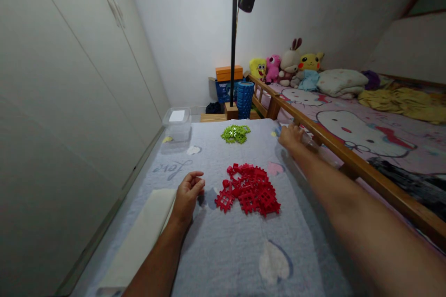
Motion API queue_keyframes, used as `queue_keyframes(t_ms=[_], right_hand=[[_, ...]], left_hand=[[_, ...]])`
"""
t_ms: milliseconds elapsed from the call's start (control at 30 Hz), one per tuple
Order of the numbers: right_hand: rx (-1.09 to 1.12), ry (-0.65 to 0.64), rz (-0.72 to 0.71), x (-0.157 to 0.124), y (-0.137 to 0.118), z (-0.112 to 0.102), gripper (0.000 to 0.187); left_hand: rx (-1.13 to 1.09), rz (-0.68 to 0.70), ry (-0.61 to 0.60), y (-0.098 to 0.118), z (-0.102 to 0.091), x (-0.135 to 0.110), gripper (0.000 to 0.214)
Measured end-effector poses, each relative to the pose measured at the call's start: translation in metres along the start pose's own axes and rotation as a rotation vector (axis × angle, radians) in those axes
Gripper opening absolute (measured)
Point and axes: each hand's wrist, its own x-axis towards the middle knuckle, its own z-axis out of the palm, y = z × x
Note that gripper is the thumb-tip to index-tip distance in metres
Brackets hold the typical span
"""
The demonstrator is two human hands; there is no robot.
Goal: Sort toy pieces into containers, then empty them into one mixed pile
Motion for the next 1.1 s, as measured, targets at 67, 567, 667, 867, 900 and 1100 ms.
queue_keyframes(t_ms=[67, 567, 667, 867, 900, 1100], right_hand=[[0.069, 0.030, -0.004, -0.013, -0.012, -0.006, 0.037], [0.465, -0.138, -0.150, -0.129, -0.029, 0.041, 0.028], [0.507, -0.113, -0.118, -0.129, -0.029, 0.044, 0.024], [0.529, -0.119, -0.147, -0.126, -0.028, 0.042, 0.025], [0.501, -0.122, -0.154, -0.125, -0.026, 0.038, 0.026], [0.209, 0.020, -0.029, -0.109, 0.004, -0.011, 0.035]], left_hand=[[-0.004, 0.005, -0.006, -0.002, -0.001, 0.001, 0.039], [0.017, -0.007, 0.010, 0.000, -0.001, 0.000, 0.039], [0.015, -0.014, 0.016, 0.000, -0.001, 0.001, 0.040], [0.001, -0.005, 0.007, 0.000, -0.001, 0.002, 0.040], [0.002, -0.005, 0.005, 0.000, -0.001, 0.002, 0.040], [0.023, 0.000, 0.010, 0.002, -0.001, 0.001, 0.039]])
